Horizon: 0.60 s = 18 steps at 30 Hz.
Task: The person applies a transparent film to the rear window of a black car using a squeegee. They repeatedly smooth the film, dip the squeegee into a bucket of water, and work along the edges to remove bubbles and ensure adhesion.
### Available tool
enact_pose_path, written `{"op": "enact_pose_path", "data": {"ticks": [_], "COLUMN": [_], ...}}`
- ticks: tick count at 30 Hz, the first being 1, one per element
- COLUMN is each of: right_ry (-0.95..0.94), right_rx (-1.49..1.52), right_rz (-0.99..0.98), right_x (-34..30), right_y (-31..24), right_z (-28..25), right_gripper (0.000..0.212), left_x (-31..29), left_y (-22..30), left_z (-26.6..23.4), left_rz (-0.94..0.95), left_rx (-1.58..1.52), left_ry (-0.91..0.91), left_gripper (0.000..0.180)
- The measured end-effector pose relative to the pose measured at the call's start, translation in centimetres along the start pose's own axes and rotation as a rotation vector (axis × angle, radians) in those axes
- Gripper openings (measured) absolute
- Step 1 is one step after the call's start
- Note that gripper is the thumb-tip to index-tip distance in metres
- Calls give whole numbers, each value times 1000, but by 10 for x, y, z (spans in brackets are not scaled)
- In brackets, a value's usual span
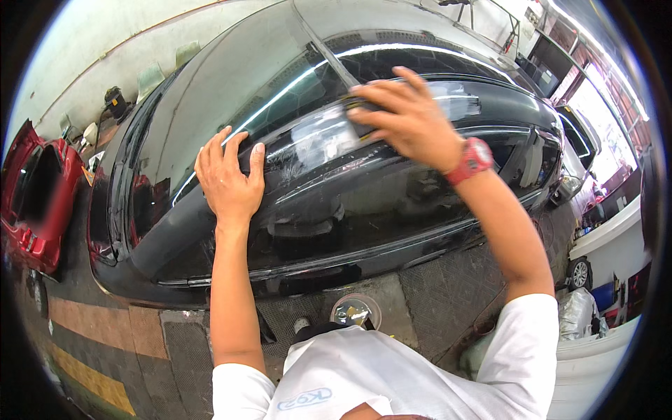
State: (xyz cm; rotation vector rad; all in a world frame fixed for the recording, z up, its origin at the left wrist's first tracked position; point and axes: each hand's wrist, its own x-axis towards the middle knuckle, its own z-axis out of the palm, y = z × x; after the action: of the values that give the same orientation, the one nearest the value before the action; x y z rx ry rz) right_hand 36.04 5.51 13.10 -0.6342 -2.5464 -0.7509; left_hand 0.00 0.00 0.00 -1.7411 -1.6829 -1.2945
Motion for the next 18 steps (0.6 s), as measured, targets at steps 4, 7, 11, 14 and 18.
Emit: {"op": "enact_pose_path", "data": {"ticks": [4, 7, 11, 14, 18], "right_ry": [-106, 71, 7, -81, -84], "right_rx": [-179, 39, -20, -59, 26], "right_rz": [54, 94, 50, 131, 43], "right_x": [-34, -6, -10, -36, 3], "right_y": [56, -6, 15, 37, -15], "right_z": [-62, 6, -9, -35, -10], "right_gripper": [54, 53, 53, 54, 50], "left_x": [-18, 9, 5, -6, -6], "left_y": [38, -2, -10, 1, 17], "left_z": [33, -3, -3, 7, 13], "left_rz": [-115, 44, 54, -11, -27], "left_rx": [-110, 30, 25, -49, -102], "left_ry": [56, -7, 12, 27, 42], "left_gripper": [38, 37, 38, 41, 42]}}
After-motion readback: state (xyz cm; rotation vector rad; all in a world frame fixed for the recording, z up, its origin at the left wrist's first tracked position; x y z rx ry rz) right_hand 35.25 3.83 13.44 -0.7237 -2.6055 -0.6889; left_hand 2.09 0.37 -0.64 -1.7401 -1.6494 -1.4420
